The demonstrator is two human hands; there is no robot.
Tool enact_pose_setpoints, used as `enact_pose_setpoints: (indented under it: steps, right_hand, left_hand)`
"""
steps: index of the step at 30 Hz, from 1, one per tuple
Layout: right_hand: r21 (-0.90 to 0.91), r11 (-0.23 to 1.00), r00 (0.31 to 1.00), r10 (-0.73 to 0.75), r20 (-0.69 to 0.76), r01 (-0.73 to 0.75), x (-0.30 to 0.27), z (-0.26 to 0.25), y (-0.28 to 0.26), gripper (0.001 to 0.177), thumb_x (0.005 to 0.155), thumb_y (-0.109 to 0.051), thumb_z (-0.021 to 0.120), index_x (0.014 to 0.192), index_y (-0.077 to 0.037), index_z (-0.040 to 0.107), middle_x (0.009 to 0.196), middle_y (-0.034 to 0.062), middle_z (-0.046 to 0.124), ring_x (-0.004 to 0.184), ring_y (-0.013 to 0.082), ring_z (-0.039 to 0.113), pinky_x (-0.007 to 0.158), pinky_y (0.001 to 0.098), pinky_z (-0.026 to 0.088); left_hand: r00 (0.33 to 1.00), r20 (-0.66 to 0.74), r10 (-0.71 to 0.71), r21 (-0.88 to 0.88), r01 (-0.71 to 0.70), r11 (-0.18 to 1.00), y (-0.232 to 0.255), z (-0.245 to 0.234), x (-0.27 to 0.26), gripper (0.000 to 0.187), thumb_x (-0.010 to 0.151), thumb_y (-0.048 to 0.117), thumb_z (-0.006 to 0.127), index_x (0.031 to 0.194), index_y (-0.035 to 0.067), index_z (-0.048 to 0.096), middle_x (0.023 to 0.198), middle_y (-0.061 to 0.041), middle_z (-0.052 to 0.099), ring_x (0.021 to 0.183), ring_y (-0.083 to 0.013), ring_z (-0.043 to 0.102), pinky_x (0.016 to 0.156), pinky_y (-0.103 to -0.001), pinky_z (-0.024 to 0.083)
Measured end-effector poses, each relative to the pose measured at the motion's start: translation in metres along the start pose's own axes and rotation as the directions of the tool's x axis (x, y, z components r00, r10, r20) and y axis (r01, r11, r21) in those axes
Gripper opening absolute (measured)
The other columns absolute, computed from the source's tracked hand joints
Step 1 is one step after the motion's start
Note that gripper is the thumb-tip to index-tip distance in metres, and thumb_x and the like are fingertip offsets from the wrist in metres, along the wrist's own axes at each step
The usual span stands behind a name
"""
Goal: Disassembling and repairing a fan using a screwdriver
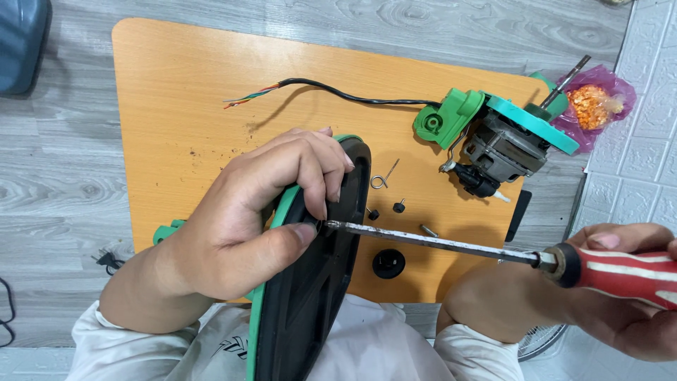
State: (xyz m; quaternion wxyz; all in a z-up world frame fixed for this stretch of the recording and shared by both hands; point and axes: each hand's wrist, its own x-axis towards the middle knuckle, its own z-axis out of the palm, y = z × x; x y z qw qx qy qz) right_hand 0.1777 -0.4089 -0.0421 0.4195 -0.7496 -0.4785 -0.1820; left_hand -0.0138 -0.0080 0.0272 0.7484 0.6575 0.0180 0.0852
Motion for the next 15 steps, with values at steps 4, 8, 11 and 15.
enact_pose_setpoints:
  steps: [4, 8, 11, 15]
  right_hand:
    - [-0.065, 0.991, 0.989, -0.123, -0.079, 0.119, 0.032, 0.037, -0.016, 0.085, 0.094, 0.036, 0.071, 0.149, -0.017, 0.033, 0.135, 0.0306, 0.046, 0.109, 0.0472, 0.048, 0.085, 0.0542, 0.048]
    - [-0.177, 0.965, 0.976, -0.209, -0.062, 0.195, 0.035, 0.047, -0.015, 0.083, 0.099, 0.026, 0.063, 0.154, -0.027, 0.029, 0.139, 0.022, 0.042, 0.111, 0.0409, 0.048, 0.09, 0.055, 0.055]
    - [0.327, 0.938, 0.984, 0.153, -0.088, -0.117, 0.035, 0.048, -0.026, 0.031, 0.115, -0.032, 0.029, 0.143, -0.039, 0.041, 0.137, 0.0148, 0.039, 0.072, 0.0285, 0.033, 0.057, 0.0316, 0.031]
    - [0.602, 0.776, 0.938, 0.323, -0.122, -0.189, 0.026, 0.043, -0.021, 0.052, 0.101, -0.069, 0.042, 0.128, -0.025, 0.053, 0.131, -0.0097, 0.055, 0.079, 0.0072, 0.041, 0.054, 0.0143, 0.031]
  left_hand:
    - [1.0, -0.003, 0.009, 0.007, -0.009, 1.0, 0.0, 0.0, 0.001, 0.016, 0.071, 0.004, 0.05, 0.086, 0.008, 0.047, 0.096, -0.009, 0.055, 0.096, -0.0278, 0.055, 0.098, -0.042, 0.049]
    - [1.0, -0.003, 0.005, 0.006, -0.005, 1.0, 0.0, 0.001, 0.001, 0.017, 0.07, 0.004, 0.051, 0.086, 0.008, 0.047, 0.096, -0.009, 0.056, 0.095, -0.0276, 0.055, 0.098, -0.042, 0.049]
    - [1.0, -0.002, -0.003, 0.001, 0.003, 1.0, -0.001, 0.001, 0.001, 0.017, 0.07, 0.004, 0.051, 0.087, 0.008, 0.047, 0.098, -0.01, 0.056, 0.095, -0.0275, 0.055, 0.095, -0.04, 0.049]
    - [1.0, -0.009, 0.001, -0.02, -0.001, 1.0, -0.001, 0.002, 0.001, 0.018, 0.071, 0.003, 0.05, 0.087, 0.009, 0.046, 0.098, -0.009, 0.055, 0.094, -0.0266, 0.055, 0.094, -0.039, 0.049]
